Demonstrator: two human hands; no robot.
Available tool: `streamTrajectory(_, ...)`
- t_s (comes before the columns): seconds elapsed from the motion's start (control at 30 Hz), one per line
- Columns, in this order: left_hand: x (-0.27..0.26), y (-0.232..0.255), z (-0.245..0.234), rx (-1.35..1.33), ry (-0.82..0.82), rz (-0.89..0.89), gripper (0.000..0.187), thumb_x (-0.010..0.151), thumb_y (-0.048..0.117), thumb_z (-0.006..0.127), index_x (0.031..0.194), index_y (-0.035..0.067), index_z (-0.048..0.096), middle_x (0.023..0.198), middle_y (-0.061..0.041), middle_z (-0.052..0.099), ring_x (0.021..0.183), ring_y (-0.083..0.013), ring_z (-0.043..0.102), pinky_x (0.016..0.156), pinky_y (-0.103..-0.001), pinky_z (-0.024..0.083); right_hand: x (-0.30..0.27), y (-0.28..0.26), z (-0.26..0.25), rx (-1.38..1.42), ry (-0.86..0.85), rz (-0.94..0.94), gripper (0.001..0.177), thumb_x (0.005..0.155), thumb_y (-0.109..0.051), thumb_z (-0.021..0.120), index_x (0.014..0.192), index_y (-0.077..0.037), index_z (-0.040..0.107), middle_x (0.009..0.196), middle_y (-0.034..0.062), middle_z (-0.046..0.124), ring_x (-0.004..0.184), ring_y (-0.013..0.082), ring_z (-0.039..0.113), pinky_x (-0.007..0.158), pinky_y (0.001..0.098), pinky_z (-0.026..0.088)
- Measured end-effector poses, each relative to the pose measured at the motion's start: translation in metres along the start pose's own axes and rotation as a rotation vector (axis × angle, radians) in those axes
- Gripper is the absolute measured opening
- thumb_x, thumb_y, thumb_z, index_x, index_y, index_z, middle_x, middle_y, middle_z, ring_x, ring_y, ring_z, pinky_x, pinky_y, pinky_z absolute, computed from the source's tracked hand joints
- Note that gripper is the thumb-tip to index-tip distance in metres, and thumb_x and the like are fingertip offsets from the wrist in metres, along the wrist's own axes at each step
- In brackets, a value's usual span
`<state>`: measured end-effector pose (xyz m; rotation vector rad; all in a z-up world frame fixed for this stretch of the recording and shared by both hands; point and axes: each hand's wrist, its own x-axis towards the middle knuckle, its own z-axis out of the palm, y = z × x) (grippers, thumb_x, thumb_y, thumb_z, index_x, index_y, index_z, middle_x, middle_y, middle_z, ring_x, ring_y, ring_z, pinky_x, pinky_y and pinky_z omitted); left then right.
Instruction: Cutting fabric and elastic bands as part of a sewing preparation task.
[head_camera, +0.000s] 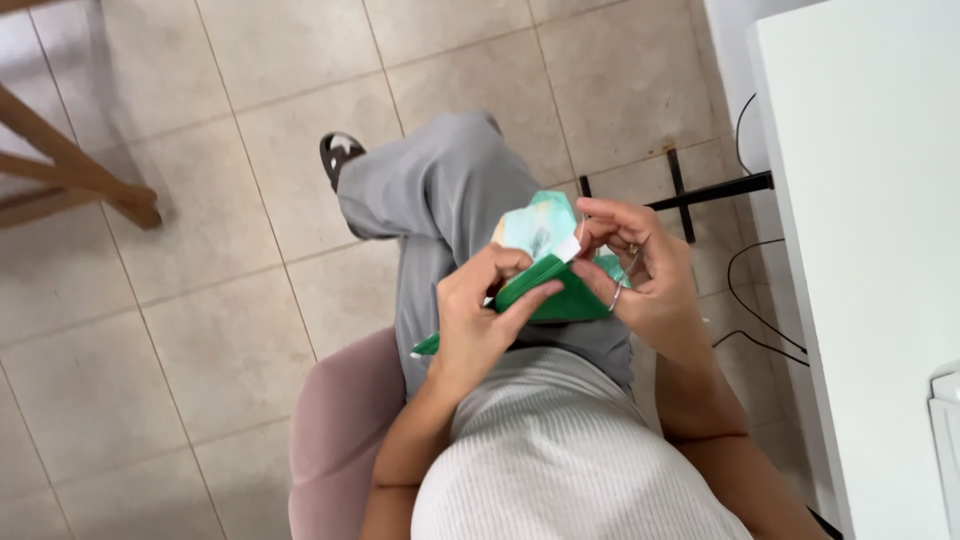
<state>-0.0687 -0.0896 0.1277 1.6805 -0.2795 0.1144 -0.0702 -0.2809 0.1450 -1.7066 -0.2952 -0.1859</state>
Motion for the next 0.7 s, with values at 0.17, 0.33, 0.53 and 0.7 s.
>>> streamTrajectory(0.17, 0.006, 0.003, -0.001, -0.127, 0.022, 0.007, 0.002, 0.091, 0.01, 0.078, 0.092, 0.011, 0.079, 0.065, -0.003, 0.06, 0.052, -0.011, 0.048, 0.05, -0.026, 0.044, -0.005, 0.009, 0.011, -0.026, 0.087, 0.043, 0.049, 0.087, 0.015, 0.073, 0.133, 0.013, 0.056, 0.094, 0.019, 0.069, 0.08, 0.0209, 0.071, 0.082, 0.0371, 0.062)
streamTrajectory(0.33, 0.01, 0.01, -0.005, 0.001, 0.106, 0.013, 0.015, 0.084, -0.001, 0.08, 0.099, 0.003, 0.078, 0.091, -0.008, 0.073, 0.074, -0.0169, 0.067, 0.068, -0.027, 0.054, 0.002, -0.035, 0.01, -0.259, 0.13, 0.075, 0.072, 0.086, -0.014, 0.078, 0.144, 0.006, 0.041, 0.139, 0.0243, 0.056, 0.111, 0.0312, 0.071, 0.093, 0.0392, 0.064)
streamTrajectory(0.53, 0.017, 0.004, -0.01, -0.022, 0.153, -0.053, 0.016, 0.085, -0.002, 0.08, 0.101, 0.003, 0.079, 0.091, -0.009, 0.075, 0.074, -0.017, 0.068, 0.066, -0.028, 0.055, -0.013, -0.023, 0.029, 0.112, -0.27, 0.243, 0.061, 0.075, -0.05, 0.076, 0.112, -0.002, 0.069, 0.084, 0.004, 0.08, 0.072, 0.0127, 0.076, 0.081, 0.0313, 0.063)
streamTrajectory(0.7, 0.016, -0.022, -0.015, -0.163, 0.204, -0.096, 0.006, 0.088, 0.001, 0.08, 0.094, 0.004, 0.08, 0.081, -0.011, 0.076, 0.071, -0.0154, 0.068, 0.062, -0.033, 0.057, -0.003, 0.039, 0.045, 0.472, -0.319, 0.265, 0.053, 0.073, -0.009, 0.092, 0.108, 0.012, 0.058, 0.071, 0.0163, 0.076, 0.053, 0.0158, 0.072, 0.061, 0.0273, 0.062)
